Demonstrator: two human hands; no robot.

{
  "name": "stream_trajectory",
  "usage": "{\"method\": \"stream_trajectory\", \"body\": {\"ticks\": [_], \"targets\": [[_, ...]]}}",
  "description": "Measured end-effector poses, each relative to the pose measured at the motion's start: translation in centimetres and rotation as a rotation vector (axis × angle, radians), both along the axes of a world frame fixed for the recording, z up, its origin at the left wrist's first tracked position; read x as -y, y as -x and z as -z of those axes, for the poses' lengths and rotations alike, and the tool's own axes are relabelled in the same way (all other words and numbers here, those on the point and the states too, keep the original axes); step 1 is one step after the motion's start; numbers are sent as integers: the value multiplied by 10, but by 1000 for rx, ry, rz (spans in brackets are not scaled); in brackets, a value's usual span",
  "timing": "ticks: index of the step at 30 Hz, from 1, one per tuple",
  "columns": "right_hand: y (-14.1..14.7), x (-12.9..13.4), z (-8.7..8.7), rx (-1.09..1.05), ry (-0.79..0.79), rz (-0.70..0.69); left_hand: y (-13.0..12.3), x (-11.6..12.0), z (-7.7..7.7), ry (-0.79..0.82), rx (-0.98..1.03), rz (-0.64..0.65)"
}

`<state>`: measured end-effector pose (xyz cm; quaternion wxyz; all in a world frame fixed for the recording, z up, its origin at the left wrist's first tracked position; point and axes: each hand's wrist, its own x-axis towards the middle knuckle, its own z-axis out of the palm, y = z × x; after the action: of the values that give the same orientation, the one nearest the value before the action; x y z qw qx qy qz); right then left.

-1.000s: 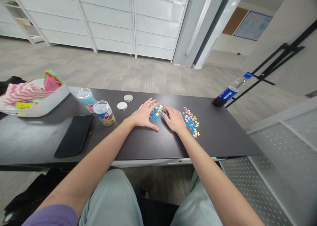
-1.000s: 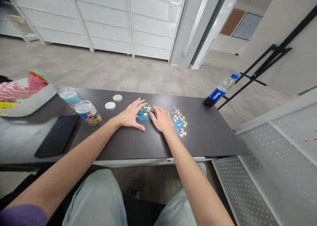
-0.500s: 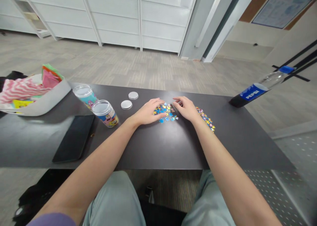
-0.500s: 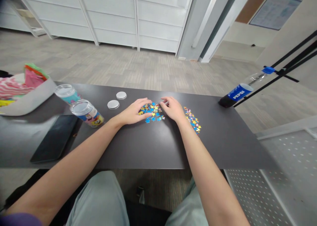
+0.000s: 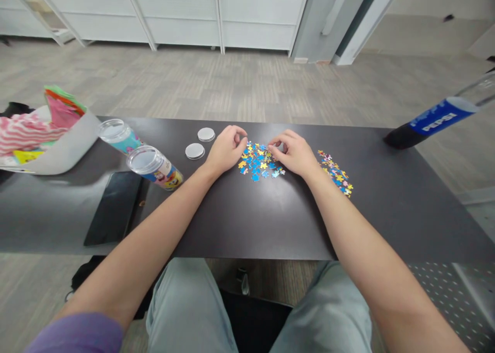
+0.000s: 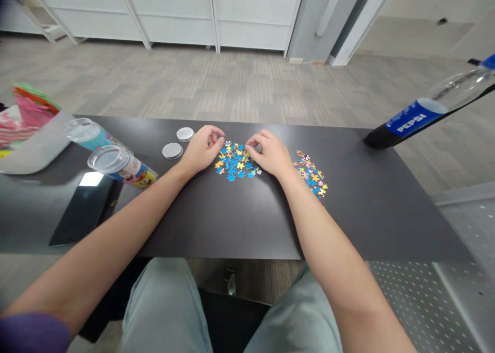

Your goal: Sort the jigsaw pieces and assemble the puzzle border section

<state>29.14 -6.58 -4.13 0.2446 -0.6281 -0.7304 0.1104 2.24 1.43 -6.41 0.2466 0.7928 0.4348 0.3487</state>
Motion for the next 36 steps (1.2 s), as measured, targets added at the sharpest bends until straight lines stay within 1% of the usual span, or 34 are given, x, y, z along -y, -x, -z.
{"method": "stream_trajectory", "body": {"ticks": [4,7,10,18,23,27,30,33,36], "targets": [[7,-2,10,-65,-94,-56,-6,-9,-6,3,-45,47],[14,-4,15,-70,-94,-19,-5,-6,-8,20,-80,75],[19,-7,16,-56,-83,22,-6,-1,-9,21,-112,71],[14,-7,12,-17,-97,10,-8,2,-13,8,-174,27],[17,-6,9,-5,-73,46,-9,1,-12,-25,-234,28],[16,-8,7,-5,-31,88,-9,4,-11,-67,-290,39],[14,-9,6,-20,22,91,-8,8,-12,-102,-354,65],[14,-9,4,-53,67,86,-10,13,-15,-98,-422,58],[15,-9,2,-87,72,71,-13,16,-18,-75,-451,47]]}}
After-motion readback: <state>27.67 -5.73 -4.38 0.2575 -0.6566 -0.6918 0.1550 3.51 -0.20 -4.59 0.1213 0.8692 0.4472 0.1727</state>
